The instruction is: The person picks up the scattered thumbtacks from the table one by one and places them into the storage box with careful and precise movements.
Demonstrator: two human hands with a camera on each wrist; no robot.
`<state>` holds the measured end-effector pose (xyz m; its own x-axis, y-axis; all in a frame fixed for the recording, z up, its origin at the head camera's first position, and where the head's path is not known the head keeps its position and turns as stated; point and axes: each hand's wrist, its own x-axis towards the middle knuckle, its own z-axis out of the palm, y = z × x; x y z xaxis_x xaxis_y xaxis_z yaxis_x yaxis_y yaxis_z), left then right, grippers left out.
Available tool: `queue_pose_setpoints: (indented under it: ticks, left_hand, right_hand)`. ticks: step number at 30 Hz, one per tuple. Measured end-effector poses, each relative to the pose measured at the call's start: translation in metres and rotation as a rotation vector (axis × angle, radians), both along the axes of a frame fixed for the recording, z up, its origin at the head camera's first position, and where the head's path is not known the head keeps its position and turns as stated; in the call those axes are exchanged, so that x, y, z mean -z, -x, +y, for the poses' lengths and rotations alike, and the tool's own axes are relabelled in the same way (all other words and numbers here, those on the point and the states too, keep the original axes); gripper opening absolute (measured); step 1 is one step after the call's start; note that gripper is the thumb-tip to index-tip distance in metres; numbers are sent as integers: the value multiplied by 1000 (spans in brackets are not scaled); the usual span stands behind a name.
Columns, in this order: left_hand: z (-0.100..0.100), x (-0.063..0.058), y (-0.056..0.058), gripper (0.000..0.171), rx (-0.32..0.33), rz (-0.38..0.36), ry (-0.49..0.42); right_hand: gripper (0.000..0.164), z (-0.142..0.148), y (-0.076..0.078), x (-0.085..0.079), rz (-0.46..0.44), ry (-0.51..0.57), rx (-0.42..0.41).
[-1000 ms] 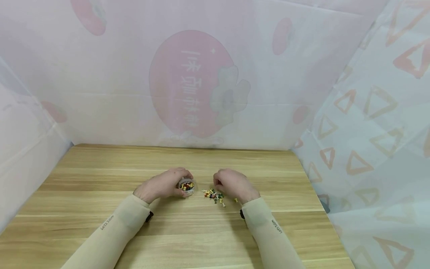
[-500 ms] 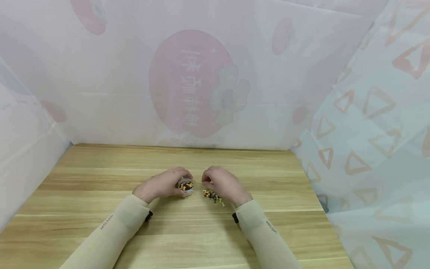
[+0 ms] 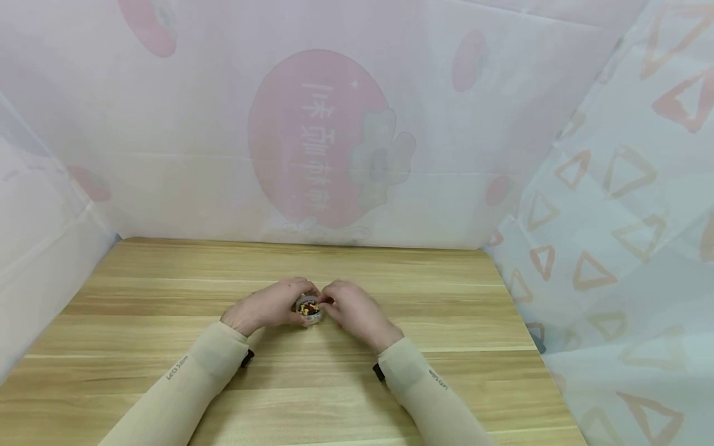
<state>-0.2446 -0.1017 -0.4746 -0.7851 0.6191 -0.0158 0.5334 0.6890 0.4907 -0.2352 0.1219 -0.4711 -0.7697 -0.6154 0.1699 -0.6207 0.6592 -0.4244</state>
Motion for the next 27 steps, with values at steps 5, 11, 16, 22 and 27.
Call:
queue_pose_setpoints:
  ticks: [5, 11, 16, 22, 27]
  left_hand:
    - [0, -1, -1, 49, 0, -2, -9]
    - [0, -3, -3, 50, 1, -8, -22]
    - [0, -3, -4, 52, -1, 8, -14]
    - [1, -3, -5, 53, -5, 19, -12]
    - [0, -3, -5, 54, -5, 20, -7]
  right_hand:
    - [12, -2, -2, 2, 17, -6, -16]
    - [12, -3, -2, 3, 19, -17, -23]
    - [15, 5, 1, -1, -4, -3, -18]
    - [18, 24, 9, -8, 28, -56, -47]
    - [21, 37, 16, -10, 22, -119, -77]
